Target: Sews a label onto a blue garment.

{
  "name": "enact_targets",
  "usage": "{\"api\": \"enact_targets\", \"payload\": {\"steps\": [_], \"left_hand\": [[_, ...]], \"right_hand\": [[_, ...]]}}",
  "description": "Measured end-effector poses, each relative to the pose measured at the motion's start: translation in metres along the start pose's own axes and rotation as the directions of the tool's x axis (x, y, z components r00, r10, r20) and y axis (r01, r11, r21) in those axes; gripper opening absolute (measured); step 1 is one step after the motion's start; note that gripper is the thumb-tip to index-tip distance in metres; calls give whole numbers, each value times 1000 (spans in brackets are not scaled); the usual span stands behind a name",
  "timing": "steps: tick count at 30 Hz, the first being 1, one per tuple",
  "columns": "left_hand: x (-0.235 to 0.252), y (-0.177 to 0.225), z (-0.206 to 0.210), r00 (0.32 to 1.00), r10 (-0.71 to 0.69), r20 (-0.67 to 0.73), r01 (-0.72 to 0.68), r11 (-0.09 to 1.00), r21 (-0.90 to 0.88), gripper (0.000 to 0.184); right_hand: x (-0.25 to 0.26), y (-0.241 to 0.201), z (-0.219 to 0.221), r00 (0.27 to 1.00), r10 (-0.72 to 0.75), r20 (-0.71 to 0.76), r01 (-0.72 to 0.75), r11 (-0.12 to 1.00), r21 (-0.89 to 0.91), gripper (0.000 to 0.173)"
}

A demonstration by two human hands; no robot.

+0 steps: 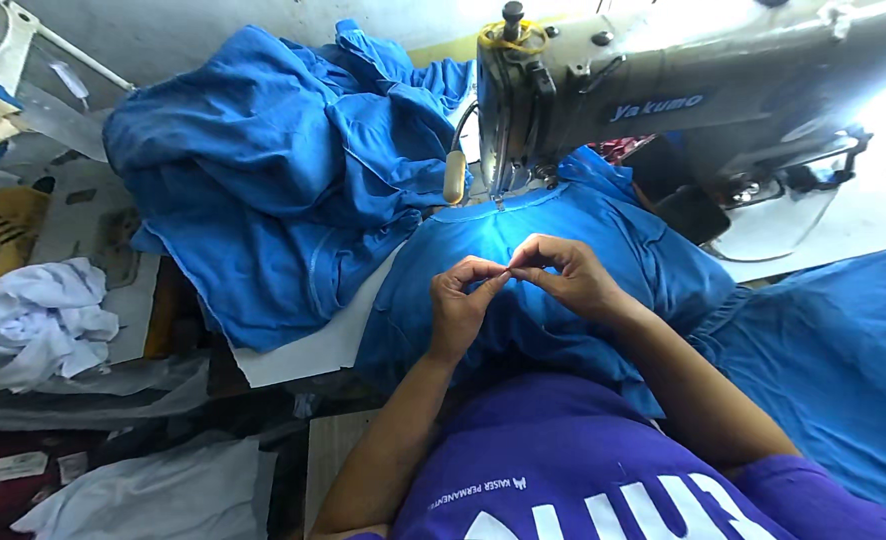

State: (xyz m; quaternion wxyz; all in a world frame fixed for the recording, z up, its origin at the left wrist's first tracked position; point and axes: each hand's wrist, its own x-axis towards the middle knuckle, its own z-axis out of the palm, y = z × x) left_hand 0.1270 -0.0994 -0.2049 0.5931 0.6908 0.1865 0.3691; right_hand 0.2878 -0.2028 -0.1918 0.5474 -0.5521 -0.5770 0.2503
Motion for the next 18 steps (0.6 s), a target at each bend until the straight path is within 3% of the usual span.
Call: {"api": "enact_targets", "payload": {"steps": [6, 8, 10, 18], "left_hand": [[4, 4, -6, 988, -116, 98, 111, 992, 55, 14], [8, 5, -10, 989, -99, 108, 84, 987, 139, 21], [11, 7, -12, 995, -42, 95, 25, 984, 175, 16], [13, 11, -10, 995, -48, 83, 42, 997, 67, 15]], "right_hand": [[8, -3, -10, 978, 198, 70, -205, 971, 121, 4], [15, -8, -15, 946, 300, 123, -319, 929, 188, 3], [21, -12, -18, 911, 374, 176, -407, 886, 222, 4], [26, -13, -16, 871, 428, 239, -478, 851, 218, 6]]}}
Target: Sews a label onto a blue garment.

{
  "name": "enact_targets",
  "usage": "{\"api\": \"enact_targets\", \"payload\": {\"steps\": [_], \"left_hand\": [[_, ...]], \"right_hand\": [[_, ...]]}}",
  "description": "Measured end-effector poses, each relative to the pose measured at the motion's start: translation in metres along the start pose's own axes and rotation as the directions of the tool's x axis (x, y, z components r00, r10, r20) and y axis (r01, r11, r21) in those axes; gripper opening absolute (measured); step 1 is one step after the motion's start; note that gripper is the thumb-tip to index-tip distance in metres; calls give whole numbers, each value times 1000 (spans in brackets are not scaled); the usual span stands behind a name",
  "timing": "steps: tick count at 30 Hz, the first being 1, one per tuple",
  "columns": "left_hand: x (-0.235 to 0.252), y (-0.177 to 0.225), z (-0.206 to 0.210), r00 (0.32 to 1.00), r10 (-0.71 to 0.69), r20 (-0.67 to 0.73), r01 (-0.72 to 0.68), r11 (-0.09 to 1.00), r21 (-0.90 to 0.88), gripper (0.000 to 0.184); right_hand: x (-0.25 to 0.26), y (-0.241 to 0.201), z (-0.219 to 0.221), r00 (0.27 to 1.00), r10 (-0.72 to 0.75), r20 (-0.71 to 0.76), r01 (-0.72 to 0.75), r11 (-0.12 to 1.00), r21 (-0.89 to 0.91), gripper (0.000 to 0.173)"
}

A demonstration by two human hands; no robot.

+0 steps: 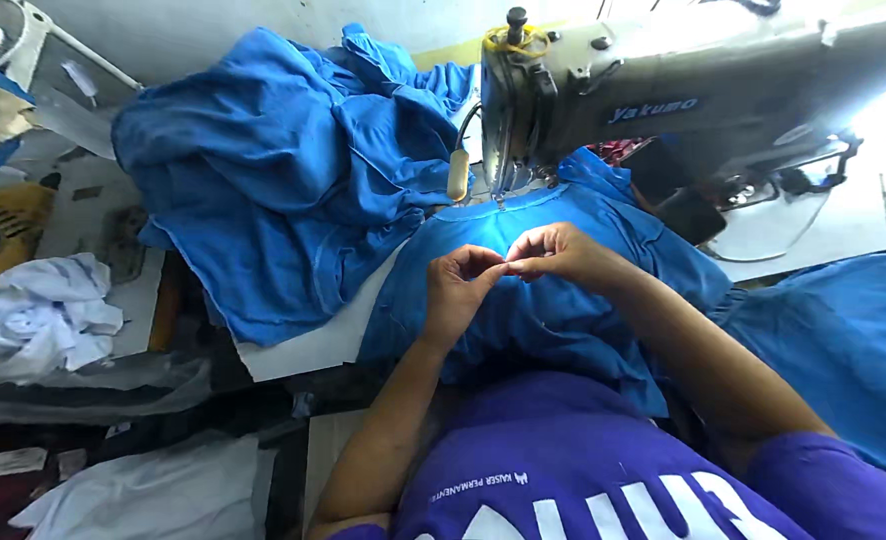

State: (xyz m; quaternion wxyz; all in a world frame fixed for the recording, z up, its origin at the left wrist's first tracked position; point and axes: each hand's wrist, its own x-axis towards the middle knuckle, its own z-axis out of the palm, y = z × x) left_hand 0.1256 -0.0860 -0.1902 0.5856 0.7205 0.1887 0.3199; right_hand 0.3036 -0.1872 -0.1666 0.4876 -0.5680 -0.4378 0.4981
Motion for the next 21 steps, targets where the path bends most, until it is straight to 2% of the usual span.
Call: {"api": "enact_targets", "payload": {"steps": [3, 6, 10, 13, 17, 19, 21], "left_hand": [[1, -3, -1, 1000, -19, 6, 20, 1000, -16, 15], [4, -8, -5, 998, -66, 7, 67, 995, -76, 18], [19, -13, -10, 989, -146, 5, 146, 979, -142, 18], [51, -19, -8, 993, -119, -8, 119, 993, 11, 13], [96, -37, -1, 997, -82, 0, 80, 965, 251, 22], [101, -46, 2, 999, -33, 5, 29, 925, 379, 21], [96, -52, 4, 1000, 10, 0, -9, 883, 469, 15]], "right_hand": [[1, 9, 0, 998, -64, 11, 65, 998, -24, 6], [-2, 15, -2, 992, -124, 5, 123, 977, -175, 7], [-3, 25, -16, 982, -151, -115, 129, 975, -180, 3], [16, 30, -31, 952, -217, -218, 155, 951, -269, 4], [52, 34, -52, 923, -264, -280, 84, 848, -524, 12], [62, 42, -57, 920, -272, -282, 51, 797, -602, 14], [65, 54, -57, 889, -336, -311, 78, 780, -621, 13]]}}
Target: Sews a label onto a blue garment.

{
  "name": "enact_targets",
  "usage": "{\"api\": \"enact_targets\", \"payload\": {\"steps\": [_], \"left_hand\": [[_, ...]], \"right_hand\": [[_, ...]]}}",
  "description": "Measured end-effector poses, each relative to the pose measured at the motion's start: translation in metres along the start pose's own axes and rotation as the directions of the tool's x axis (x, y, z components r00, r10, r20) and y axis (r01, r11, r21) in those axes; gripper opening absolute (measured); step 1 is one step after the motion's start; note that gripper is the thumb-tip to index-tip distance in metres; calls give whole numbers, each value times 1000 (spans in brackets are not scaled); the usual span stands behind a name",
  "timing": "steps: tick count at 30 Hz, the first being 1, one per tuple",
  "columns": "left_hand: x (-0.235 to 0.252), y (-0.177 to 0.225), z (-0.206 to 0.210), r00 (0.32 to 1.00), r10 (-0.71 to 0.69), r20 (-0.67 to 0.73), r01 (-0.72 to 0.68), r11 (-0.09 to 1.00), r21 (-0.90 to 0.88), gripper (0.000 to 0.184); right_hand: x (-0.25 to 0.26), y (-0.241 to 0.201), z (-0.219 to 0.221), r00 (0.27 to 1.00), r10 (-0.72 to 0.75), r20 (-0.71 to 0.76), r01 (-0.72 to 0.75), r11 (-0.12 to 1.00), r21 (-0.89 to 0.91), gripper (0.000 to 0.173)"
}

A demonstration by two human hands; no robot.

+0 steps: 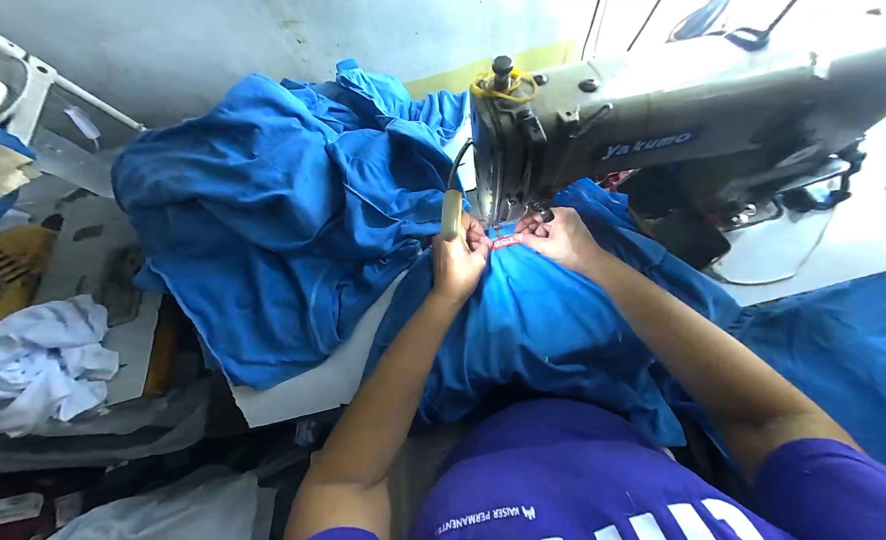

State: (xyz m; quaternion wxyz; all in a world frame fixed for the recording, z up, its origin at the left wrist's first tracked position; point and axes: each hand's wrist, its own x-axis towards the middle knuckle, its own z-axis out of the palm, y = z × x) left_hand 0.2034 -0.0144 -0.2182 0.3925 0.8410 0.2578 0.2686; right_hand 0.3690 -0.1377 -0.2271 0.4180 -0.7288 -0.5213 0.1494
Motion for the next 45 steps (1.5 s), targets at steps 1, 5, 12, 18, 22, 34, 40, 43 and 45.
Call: {"api": "enact_targets", "payload": {"steps": [1, 5, 12, 18, 22, 34, 40, 43, 45], "left_hand": [[-2, -3, 2, 999, 29, -22, -28, 999, 20, 12], [-3, -11, 4, 997, 46, -62, -49, 998, -45, 11], [3, -17, 4, 996, -47, -81, 37, 992, -119, 15], [7, -22, -1, 997, -76, -27, 72, 988, -140, 15], [10, -23, -4, 998, -68, 11, 68, 993, -95, 11], [-14, 22, 2, 994, 25, 110, -74, 882, 466, 19], [-51, 18, 11, 982, 125, 139, -185, 745, 641, 31], [-54, 12, 7, 982, 132, 137, -187, 797, 574, 35], [-55, 8, 7, 981, 158, 109, -192, 823, 535, 34]], "right_hand": [[-1, 5, 3, 999, -21, -34, 21, 1000, 14, 14], [-3, 12, 9, 993, -16, -113, 20, 999, 35, 16], [-3, 4, 13, 980, 52, -193, -52, 999, 5, 20], [-4, -1, 16, 974, 23, -225, -38, 997, -64, 19], [-5, 2, 20, 968, -88, -236, 52, 987, -152, 19], [-16, -2, 14, 892, -452, -31, 408, 831, -379, 16], [-34, -25, 4, 933, -317, 170, 359, 819, -447, 25], [-51, -28, 11, 957, -248, 149, 290, 838, -463, 38], [-61, -29, 19, 971, -220, 91, 236, 849, -473, 44]]}}
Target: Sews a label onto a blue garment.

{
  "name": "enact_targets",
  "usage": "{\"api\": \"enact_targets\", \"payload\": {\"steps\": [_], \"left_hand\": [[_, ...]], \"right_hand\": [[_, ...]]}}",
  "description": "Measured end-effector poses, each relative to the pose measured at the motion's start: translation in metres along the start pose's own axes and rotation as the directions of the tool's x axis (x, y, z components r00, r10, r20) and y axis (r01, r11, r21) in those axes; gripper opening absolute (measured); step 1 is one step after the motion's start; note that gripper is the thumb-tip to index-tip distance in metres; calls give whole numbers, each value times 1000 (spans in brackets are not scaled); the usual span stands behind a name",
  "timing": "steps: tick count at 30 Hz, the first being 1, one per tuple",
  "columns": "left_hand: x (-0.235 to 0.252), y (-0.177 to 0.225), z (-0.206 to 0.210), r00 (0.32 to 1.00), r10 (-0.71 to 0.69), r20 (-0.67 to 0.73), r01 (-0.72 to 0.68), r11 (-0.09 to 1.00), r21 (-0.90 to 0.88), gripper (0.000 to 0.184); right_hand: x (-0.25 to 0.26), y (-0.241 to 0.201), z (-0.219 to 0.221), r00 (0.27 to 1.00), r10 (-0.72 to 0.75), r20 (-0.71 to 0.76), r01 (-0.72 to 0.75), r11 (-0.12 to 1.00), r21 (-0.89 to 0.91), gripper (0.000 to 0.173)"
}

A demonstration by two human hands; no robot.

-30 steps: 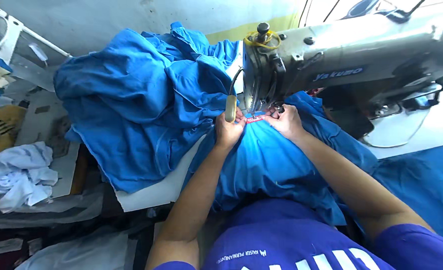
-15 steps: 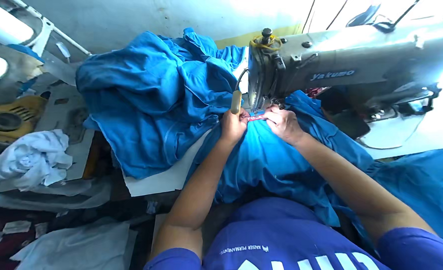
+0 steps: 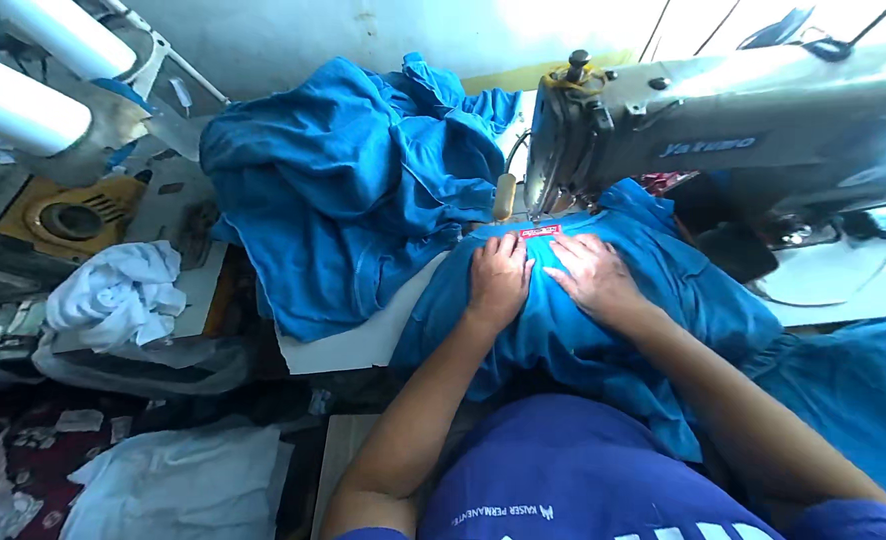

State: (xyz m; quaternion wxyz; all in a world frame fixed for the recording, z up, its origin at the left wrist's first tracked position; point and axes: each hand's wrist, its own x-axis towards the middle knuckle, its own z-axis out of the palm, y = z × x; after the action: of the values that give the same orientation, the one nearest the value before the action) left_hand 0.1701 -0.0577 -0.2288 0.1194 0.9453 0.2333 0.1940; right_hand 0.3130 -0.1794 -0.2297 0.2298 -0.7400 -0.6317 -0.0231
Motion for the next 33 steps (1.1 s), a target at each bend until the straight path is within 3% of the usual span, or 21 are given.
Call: {"api": "enact_targets", "payload": {"steps": [9, 15, 19, 23, 27, 33], "left_hand": [[0, -5, 2, 999, 2, -32, -4, 999, -37, 34], [1, -1, 4, 998, 54, -12, -52, 995, 90, 33], [5, -5, 1, 984, 176, 28, -178, 966, 187, 31], [10, -23, -5, 950, 284, 130, -296, 952, 85, 40], [9, -38, -4, 956, 291, 43, -286, 954, -88, 43], [3, -32, -4, 955, 295, 24, -291, 950, -117, 41]], "right_hand": [[-8, 1, 13, 995, 53, -90, -52, 999, 15, 50], [-8, 1, 15, 995, 45, -89, -45, 999, -2, 52], [-7, 1, 16, 995, 47, -84, -49, 999, -17, 54], [-7, 2, 14, 997, 45, -66, -45, 999, -7, 52], [-7, 10, 9, 998, 4, -59, -2, 1000, 27, 52], [-19, 20, 2, 996, -36, -76, 39, 999, 39, 47]]}}
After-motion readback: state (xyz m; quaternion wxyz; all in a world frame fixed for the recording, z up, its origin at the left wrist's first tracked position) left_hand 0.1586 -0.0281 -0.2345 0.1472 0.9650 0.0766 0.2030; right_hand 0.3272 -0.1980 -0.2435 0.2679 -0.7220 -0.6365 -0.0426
